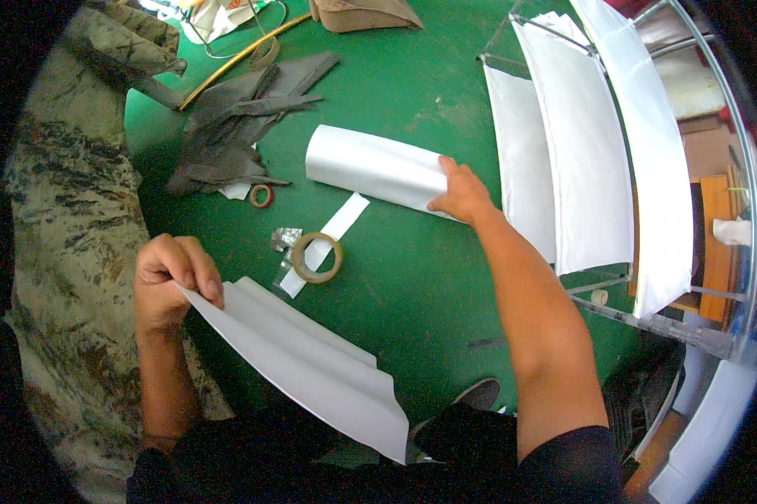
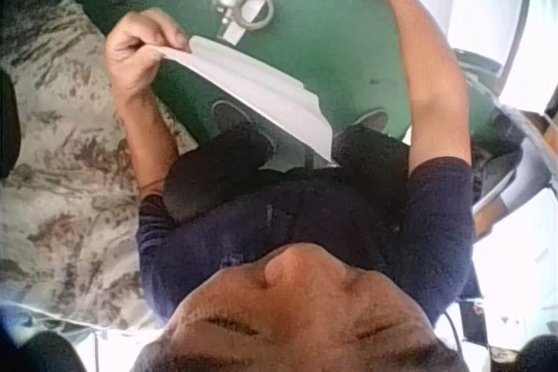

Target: The person folds a large white sheet of material, cuts it with a knife, and then tapes it onto a metal frame. The person handles the material and tools while sitting on the floor in a cluttered room.

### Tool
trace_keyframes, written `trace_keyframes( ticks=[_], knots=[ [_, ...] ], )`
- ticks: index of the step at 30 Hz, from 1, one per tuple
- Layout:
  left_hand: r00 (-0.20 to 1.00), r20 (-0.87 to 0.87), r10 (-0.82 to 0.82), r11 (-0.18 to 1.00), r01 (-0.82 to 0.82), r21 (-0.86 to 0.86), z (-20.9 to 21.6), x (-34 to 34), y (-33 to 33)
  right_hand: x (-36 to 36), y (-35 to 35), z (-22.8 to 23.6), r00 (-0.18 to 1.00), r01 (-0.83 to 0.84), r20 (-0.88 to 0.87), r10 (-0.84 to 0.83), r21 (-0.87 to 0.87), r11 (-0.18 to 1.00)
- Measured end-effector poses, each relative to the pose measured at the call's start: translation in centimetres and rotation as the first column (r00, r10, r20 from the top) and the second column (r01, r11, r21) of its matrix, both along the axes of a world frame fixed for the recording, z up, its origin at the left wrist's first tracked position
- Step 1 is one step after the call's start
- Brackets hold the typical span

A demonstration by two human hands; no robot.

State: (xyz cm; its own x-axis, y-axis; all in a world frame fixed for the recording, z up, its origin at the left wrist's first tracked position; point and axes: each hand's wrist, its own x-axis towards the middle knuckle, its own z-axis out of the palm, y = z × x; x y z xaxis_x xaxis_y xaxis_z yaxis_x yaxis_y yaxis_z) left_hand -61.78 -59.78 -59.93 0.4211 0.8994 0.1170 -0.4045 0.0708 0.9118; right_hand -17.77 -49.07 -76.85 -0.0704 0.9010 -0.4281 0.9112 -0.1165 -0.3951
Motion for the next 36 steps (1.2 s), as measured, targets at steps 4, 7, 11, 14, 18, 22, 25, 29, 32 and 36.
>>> trace_keyframes(
  ticks=[4,7,11,14,18,22,25,29,32,36],
  knots=[
    [0.997,0.038,0.069,0.997,-0.07,0.026,0.7,-0.2,0.0,1.0,-0.8,-1.5,0.981,0.133,-0.157,-0.117,0.093,0.987],
    [0.995,0.049,0.084,0.993,-0.088,0.083,1.5,-0.7,0.3,1.8,-0.8,-2.8,0.904,0.257,-0.361,-0.228,0.033,0.966],
    [0.986,0.041,0.162,0.98,-0.165,0.11,2.5,-1.6,-0.3,0.6,-2.0,-2.3,0.743,0.329,-0.563,-0.361,-0.161,0.93],
    [0.981,0.026,0.192,0.97,-0.194,0.144,3.6,-2.0,-0.4,-0.4,-3.3,-1.7,0.724,0.306,-0.592,-0.353,-0.183,0.934],
    [0.977,0.013,0.212,0.953,-0.21,0.22,4.0,-1.6,0.2,-1.0,-5.4,-0.5,0.726,0.329,-0.623,-0.292,-0.059,0.942],
    [0.978,-0.063,0.198,0.952,-0.177,0.248,4.0,-3.4,0.4,-3.5,-7.5,5.2,0.717,0.372,-0.621,-0.317,-0.043,0.927],
    [0.955,-0.129,0.269,0.932,-0.224,0.284,5.2,-5.1,0.2,-3.8,-10.4,11.7,0.771,0.309,-0.582,-0.258,-0.011,0.951],
    [0.948,-0.236,0.213,0.948,-0.142,0.285,5.5,-10.6,1.3,1.9,-17.0,17.6,0.849,0.208,-0.49,-0.197,-0.033,0.978],
    [0.825,-0.231,0.516,0.855,-0.478,0.203,4.9,-11.4,1.3,8.0,-22.8,21.6,0.77,0.317,-0.491,-0.407,-0.258,0.912],
    [0.719,-0.332,0.61,0.788,-0.595,0.158,4.5,-16.1,2.9,16.1,-31.1,26.1,0.643,0.598,-0.296,-0.706,-0.382,0.704]
  ],
)
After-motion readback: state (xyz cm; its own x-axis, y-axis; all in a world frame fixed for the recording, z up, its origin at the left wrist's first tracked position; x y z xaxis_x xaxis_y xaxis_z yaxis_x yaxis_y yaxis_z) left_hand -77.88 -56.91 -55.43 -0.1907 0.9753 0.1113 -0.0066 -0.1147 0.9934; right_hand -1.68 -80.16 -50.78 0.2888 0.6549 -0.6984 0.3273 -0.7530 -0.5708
